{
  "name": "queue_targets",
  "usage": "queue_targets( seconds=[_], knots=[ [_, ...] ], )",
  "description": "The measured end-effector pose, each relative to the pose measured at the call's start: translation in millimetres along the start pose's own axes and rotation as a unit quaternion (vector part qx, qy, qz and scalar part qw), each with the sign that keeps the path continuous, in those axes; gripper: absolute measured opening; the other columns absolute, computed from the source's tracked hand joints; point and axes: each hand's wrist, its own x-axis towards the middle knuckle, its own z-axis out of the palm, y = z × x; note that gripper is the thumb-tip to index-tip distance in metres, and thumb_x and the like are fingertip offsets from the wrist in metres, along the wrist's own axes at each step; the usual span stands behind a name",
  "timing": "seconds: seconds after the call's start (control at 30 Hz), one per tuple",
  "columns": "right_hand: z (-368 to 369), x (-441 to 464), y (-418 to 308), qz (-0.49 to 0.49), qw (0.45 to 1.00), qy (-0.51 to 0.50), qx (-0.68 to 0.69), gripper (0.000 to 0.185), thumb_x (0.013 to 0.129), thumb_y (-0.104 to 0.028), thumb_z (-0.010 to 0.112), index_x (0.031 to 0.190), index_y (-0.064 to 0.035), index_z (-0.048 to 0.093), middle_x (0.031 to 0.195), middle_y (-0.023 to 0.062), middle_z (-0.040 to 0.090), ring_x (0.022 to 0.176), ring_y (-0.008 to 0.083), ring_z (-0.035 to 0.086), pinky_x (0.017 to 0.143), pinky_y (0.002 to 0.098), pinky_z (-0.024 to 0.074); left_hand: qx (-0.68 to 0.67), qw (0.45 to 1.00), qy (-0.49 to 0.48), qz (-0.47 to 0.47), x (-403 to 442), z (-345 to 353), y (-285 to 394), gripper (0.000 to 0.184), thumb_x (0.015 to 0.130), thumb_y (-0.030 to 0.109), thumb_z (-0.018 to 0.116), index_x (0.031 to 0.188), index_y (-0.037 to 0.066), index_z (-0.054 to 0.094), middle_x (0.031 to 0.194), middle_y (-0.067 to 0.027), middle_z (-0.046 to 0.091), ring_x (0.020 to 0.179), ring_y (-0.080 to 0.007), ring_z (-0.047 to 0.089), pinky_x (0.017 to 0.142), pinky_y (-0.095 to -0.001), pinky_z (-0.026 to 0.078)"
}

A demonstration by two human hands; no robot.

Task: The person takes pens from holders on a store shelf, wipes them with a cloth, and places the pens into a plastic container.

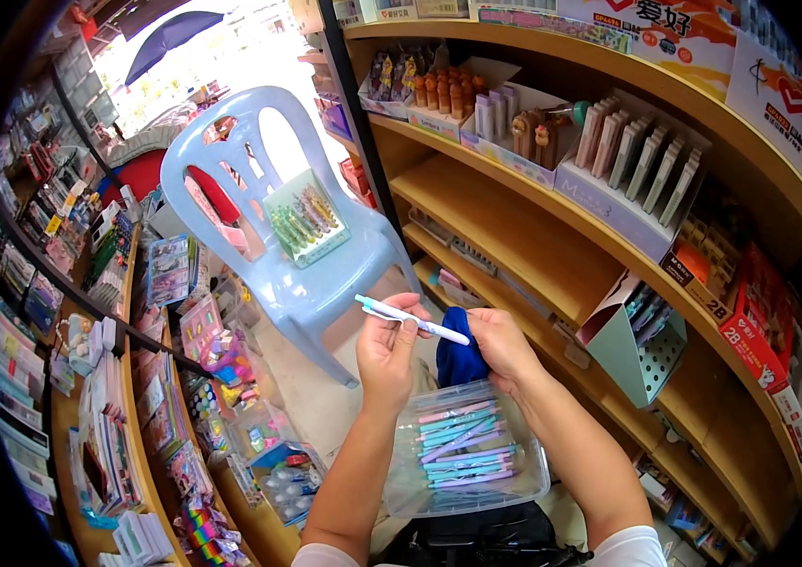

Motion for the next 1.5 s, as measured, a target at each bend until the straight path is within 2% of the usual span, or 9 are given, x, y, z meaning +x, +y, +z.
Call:
queue_targets(
  seconds=[0.27,0.4,0.57,0.77,0.97,1.07,1.1,1.2,1.5],
  knots=[
    [1.9,-2.7,0.6,-0.038,0.997,-0.033,-0.060,0.018,0.087,-0.020,0.050,0.082,-0.0047,0.058,0.067,-0.0015,0.056,0.056,0.0042,0.050,0.050,0.0178,0.0407,-0.011,0.998,0.056,-0.014,2.2,-0.2,-0.7,0.021,0.084,0.006,0.051,0.102,-0.005,0.047,0.084,-0.0092,0.055,0.072,-0.0119,0.051,0.064,-0.0226,0.042],
    [12.2,-4.0,9.5,-0.221,0.948,-0.090,-0.211,0.012,0.087,-0.015,0.048,0.087,-0.0047,0.054,0.079,-0.0018,0.053,0.070,0.0036,0.045,0.061,0.0174,0.0386,0.002,0.997,0.062,-0.049,3.0,-1.0,-1.6,0.017,0.083,0.008,0.054,0.097,-0.001,0.050,0.080,-0.0065,0.056,0.068,-0.0099,0.051,0.061,-0.0205,0.041],
    [10.3,-3.5,4.5,-0.232,0.904,-0.129,-0.335,0.016,0.085,-0.014,0.044,0.092,-0.0014,0.052,0.068,0.0070,0.052,0.061,0.0150,0.049,0.056,0.0289,0.0394,0.007,0.996,0.058,-0.074,1.9,-1.8,-2.9,0.012,0.083,0.013,0.056,0.089,0.003,0.052,0.074,-0.0028,0.056,0.061,-0.0067,0.049,0.053,-0.0182,0.037],
    [19.4,-6.0,3.8,-0.270,0.851,-0.115,-0.436,0.018,0.086,-0.015,0.040,0.079,0.0007,0.047,0.069,0.0184,0.052,0.063,0.0320,0.051,0.056,0.0376,0.0389,-0.042,0.992,0.116,-0.037,3.1,-7.7,-4.1,0.012,0.085,0.015,0.054,0.086,0.004,0.050,0.071,-0.0027,0.054,0.059,-0.0067,0.048,0.051,-0.0181,0.037],
    [18.7,-11.8,-0.9,-0.231,0.854,-0.104,-0.454,0.019,0.086,-0.015,0.040,0.077,0.0008,0.046,0.068,0.0179,0.051,0.062,0.0295,0.050,0.056,0.0363,0.0389,-0.103,0.963,0.249,-0.001,10.1,-16.0,1.0,0.013,0.087,0.017,0.050,0.082,0.005,0.047,0.069,-0.0019,0.050,0.053,-0.0060,0.044,0.048,-0.0183,0.036],
    [4.5,-0.8,10.1,-0.237,0.909,-0.053,-0.338,0.020,0.087,-0.016,0.040,0.080,0.0010,0.047,0.062,0.0130,0.047,0.057,0.0221,0.047,0.055,0.0334,0.0386,-0.137,0.950,0.281,-0.006,15.9,-23.9,3.2,0.013,0.087,0.017,0.050,0.080,0.007,0.045,0.067,-0.0012,0.047,0.050,-0.0061,0.042,0.044,-0.0191,0.036],
    [1.9,7.5,15.3,-0.229,0.929,-0.039,-0.286,0.021,0.088,-0.018,0.040,0.081,-0.0012,0.050,0.059,0.0043,0.044,0.055,0.0122,0.042,0.053,0.0272,0.0372,-0.131,0.952,0.275,-0.025,14.1,-17.8,3.7,0.013,0.087,0.017,0.050,0.079,0.007,0.045,0.066,-0.0010,0.046,0.049,-0.0062,0.042,0.042,-0.0193,0.036],
    [3.2,5.8,6.8,-0.091,0.991,0.004,-0.098,0.023,0.090,-0.024,0.042,0.083,-0.0051,0.053,0.068,-0.0032,0.052,0.059,0.0051,0.047,0.054,0.0198,0.0399,-0.127,0.957,0.255,-0.048,13.7,-11.1,6.3,0.013,0.087,0.017,0.050,0.080,0.007,0.044,0.065,-0.0011,0.046,0.046,-0.0062,0.041,0.038,-0.0196,0.035],
    [11.1,-1.8,-0.3,-0.062,0.996,-0.021,-0.067,0.021,0.089,-0.022,0.044,0.080,-0.0064,0.054,0.069,-0.0004,0.055,0.057,0.0070,0.050,0.051,0.0193,0.0407,-0.106,0.969,0.218,-0.055,9.8,-11.4,2.6,0.013,0.085,0.017,0.053,0.080,0.009,0.045,0.063,-0.0004,0.046,0.046,-0.0063,0.042,0.037,-0.0186,0.033]
  ],
)
